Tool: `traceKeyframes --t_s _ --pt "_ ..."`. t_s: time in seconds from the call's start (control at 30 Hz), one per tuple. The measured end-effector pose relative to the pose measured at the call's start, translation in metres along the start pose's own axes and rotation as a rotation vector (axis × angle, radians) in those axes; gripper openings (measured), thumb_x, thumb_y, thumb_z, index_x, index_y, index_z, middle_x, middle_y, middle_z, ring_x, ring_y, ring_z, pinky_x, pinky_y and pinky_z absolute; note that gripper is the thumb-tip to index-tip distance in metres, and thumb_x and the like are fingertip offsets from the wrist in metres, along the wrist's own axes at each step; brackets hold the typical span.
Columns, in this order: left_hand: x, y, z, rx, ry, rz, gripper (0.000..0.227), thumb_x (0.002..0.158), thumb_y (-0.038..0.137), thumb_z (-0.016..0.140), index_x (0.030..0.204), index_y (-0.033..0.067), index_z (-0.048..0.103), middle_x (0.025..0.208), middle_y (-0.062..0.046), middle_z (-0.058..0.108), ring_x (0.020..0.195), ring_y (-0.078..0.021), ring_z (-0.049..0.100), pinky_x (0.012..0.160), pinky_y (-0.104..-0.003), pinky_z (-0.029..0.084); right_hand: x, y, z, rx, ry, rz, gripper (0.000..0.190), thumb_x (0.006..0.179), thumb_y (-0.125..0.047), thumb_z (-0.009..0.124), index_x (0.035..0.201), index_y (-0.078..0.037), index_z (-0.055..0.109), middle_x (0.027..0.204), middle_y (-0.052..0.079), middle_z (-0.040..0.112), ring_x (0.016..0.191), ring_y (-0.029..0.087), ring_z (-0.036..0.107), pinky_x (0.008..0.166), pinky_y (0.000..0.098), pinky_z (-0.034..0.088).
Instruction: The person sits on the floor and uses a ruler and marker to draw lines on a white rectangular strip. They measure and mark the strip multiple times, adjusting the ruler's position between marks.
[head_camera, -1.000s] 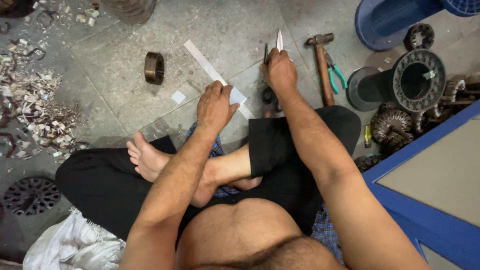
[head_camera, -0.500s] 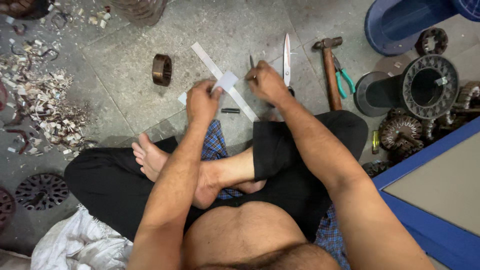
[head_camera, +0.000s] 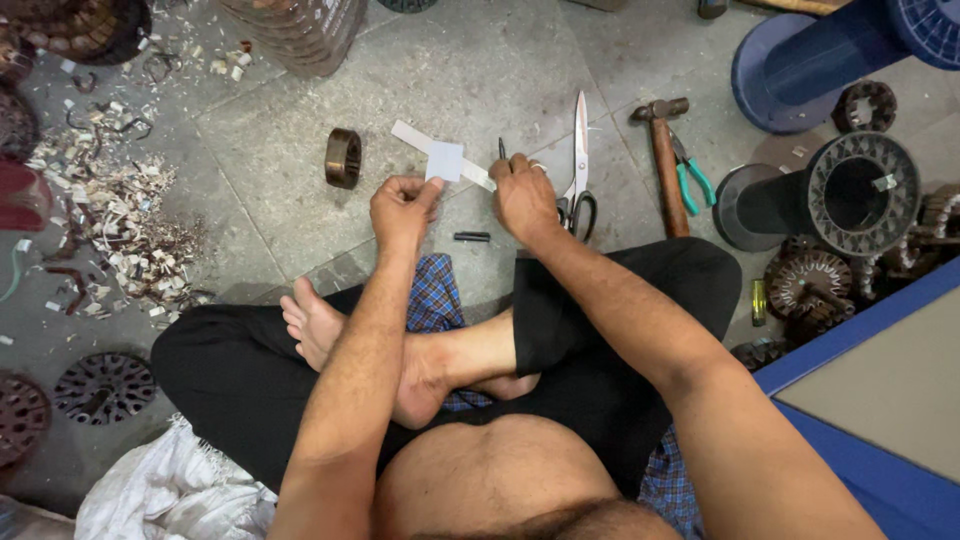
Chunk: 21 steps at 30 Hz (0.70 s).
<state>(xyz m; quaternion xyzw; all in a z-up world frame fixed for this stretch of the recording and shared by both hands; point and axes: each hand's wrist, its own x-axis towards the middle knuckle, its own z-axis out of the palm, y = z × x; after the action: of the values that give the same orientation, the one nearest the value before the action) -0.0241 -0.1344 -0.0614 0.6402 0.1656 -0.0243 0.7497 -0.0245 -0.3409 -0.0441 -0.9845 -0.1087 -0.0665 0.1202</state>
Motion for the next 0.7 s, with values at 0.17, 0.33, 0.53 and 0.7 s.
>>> traceKeyframes --t_s 0.17,0.33,0.53,0.7 --pt "0.001 0.006 0.004 -0.168 -0.027 0.023 0.021 0.084 0.006 0.079 0.084 0.0076 0.058 0.091 -0.011 0.072 0.07 -0.011 0.07 0.058 -0.026 0.063 0.007 0.011 0.002 0.164 -0.164 0.107 0.035 0.067 -0.012 0.081 0.1 -0.006 0.069 0.1 0.023 0.063 0.095 0.043 0.063 0.086 0.0496 0.051" --pt "-0.008 0.019 0.006 0.21 -0.034 0.43 0.026 0.081 -0.005 0.079 0.081 0.0037 0.054 0.128 -0.011 0.072 0.084 -0.0188 0.068 0.069 -0.033 0.058 0.013 0.023 0.012 0.229 -0.155 0.023 0.036 0.069 -0.01 0.08 0.104 -0.005 0.069 0.106 0.021 0.068 0.103 0.039 0.065 0.091 0.0483 0.052" --pt "-0.026 0.039 0.017 0.868 -0.053 0.669 0.027 0.079 0.012 0.09 0.079 0.0095 0.062 0.132 -0.009 0.057 0.122 -0.0269 0.057 0.1 -0.044 0.054 0.016 0.045 -0.005 0.441 0.04 0.198 0.042 0.075 -0.002 0.071 0.117 -0.001 0.068 0.102 0.021 0.065 0.093 0.037 0.066 0.084 0.0464 0.054" --pt "-0.033 0.04 0.019 0.907 -0.146 0.46 0.027 0.08 0.022 0.088 0.09 0.0044 0.072 0.111 -0.012 0.066 0.111 -0.0289 0.061 0.096 -0.043 0.053 0.021 0.046 -0.026 0.479 0.134 0.26 0.037 0.074 0.001 0.072 0.111 -0.001 0.072 0.096 0.018 0.063 0.085 0.033 0.064 0.078 0.0422 0.052"
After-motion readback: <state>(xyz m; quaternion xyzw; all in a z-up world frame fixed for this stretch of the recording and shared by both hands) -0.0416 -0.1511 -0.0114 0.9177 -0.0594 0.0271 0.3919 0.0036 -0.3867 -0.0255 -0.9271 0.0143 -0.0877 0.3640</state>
